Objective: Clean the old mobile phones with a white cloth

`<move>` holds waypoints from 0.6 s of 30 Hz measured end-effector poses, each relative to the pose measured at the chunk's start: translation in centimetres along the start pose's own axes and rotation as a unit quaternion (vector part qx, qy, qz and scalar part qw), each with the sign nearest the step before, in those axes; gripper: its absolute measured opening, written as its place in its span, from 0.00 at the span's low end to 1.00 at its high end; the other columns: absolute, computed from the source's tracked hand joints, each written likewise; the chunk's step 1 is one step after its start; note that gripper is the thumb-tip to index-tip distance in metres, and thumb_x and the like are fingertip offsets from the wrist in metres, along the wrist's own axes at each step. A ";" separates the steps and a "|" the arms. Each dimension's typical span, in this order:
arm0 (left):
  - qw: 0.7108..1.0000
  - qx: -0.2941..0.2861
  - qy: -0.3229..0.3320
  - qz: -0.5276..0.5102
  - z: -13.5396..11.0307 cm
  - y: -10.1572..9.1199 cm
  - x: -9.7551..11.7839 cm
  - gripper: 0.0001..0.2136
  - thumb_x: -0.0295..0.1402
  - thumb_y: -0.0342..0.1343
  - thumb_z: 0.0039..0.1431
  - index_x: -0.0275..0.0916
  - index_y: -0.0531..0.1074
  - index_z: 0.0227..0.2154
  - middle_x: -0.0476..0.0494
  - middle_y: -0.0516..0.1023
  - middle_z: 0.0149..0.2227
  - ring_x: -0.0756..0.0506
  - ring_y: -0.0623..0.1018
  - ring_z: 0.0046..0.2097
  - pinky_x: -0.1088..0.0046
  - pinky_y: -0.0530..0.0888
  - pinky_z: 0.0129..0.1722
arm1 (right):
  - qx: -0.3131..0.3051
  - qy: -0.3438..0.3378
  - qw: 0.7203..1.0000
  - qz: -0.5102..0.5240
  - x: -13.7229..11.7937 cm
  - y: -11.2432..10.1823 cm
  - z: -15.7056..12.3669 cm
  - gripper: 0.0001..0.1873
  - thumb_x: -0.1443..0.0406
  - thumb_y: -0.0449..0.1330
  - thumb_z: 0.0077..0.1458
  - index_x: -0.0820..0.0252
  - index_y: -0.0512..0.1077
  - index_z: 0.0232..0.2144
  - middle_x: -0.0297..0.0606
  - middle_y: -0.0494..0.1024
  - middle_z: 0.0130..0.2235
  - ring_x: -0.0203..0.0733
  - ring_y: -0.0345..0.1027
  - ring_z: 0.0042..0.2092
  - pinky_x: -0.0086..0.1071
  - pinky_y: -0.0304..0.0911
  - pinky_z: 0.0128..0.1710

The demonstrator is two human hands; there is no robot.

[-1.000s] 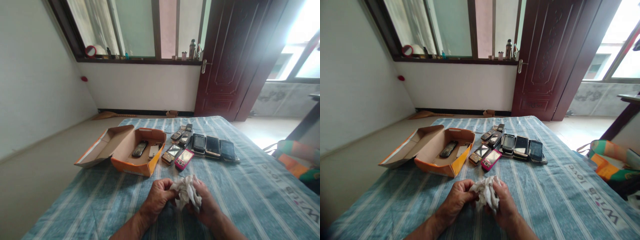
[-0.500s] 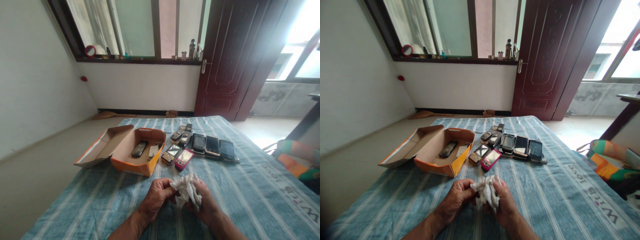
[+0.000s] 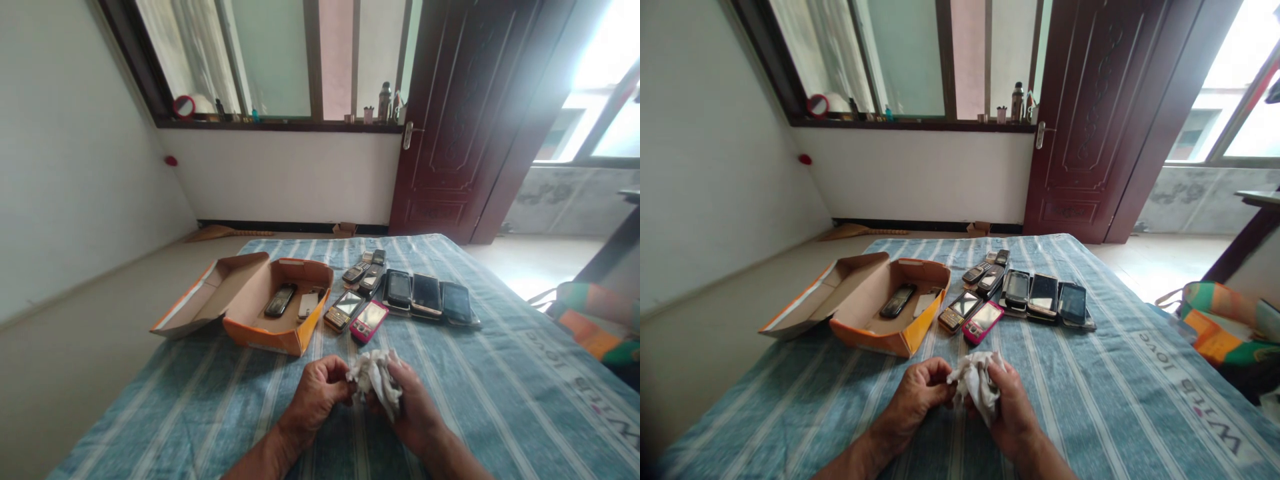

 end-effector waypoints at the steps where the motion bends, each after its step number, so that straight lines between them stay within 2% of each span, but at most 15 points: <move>1: 1.000 -0.005 -0.003 -0.003 0.0 0.1 -0.1 0.18 0.40 0.73 0.33 0.33 0.74 0.23 0.49 0.76 0.20 0.52 0.71 0.23 0.78 0.68 0.26 | 0.011 -0.006 1.000 0.004 -0.1 -0.1 0.0 0.21 0.51 0.70 0.42 0.62 0.71 0.28 0.33 0.74 0.22 0.34 0.65 0.20 0.26 0.61 0.20; 5: 0.999 -0.028 -0.001 0.017 -0.1 0.3 -0.4 0.17 0.42 0.69 0.41 0.33 0.77 0.27 0.45 0.80 0.26 0.50 0.73 0.27 0.77 0.69 0.28 | 0.051 -0.021 0.998 0.009 -0.5 -0.6 0.1 0.20 0.53 0.72 0.40 0.62 0.73 0.28 0.35 0.76 0.24 0.36 0.67 0.23 0.28 0.62 0.22; 10: 0.998 -0.007 0.004 0.061 0.0 -0.1 -0.9 0.18 0.46 0.67 0.44 0.34 0.74 0.20 0.48 0.74 0.18 0.52 0.69 0.21 0.78 0.65 0.21 | 0.062 -0.020 0.998 0.023 -0.4 -0.7 0.3 0.20 0.52 0.69 0.45 0.63 0.74 0.31 0.37 0.77 0.27 0.38 0.69 0.27 0.29 0.65 0.26; 13: 0.999 -0.020 0.022 0.041 0.1 0.1 -0.8 0.16 0.42 0.68 0.44 0.34 0.77 0.30 0.48 0.77 0.23 0.51 0.72 0.25 0.79 0.66 0.23 | 0.047 -0.026 0.997 0.050 -0.3 -0.6 0.4 0.19 0.53 0.67 0.48 0.62 0.75 0.35 0.39 0.78 0.32 0.39 0.70 0.31 0.30 0.65 0.30; 15: 0.999 -0.035 0.033 0.011 0.1 0.4 -0.5 0.20 0.39 0.69 0.42 0.35 0.77 0.38 0.47 0.79 0.27 0.51 0.73 0.27 0.80 0.67 0.24 | 0.032 -0.037 0.997 0.055 -0.5 -0.4 0.3 0.19 0.54 0.66 0.48 0.62 0.75 0.37 0.40 0.78 0.35 0.41 0.71 0.35 0.32 0.66 0.34; 18: 0.998 -0.045 0.032 -0.005 0.0 0.7 -0.2 0.20 0.37 0.70 0.42 0.34 0.77 0.38 0.47 0.79 0.27 0.52 0.71 0.25 0.80 0.66 0.24 | 0.004 -0.048 0.998 0.033 -0.6 0.1 0.0 0.18 0.60 0.67 0.46 0.61 0.75 0.40 0.41 0.79 0.38 0.43 0.70 0.38 0.33 0.65 0.37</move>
Point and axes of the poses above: each hand's wrist, its own z-axis towards the middle knuckle, its own y-axis out of the palm, x = y × z, the point moved 7 cm from there along z, towards the middle knuckle
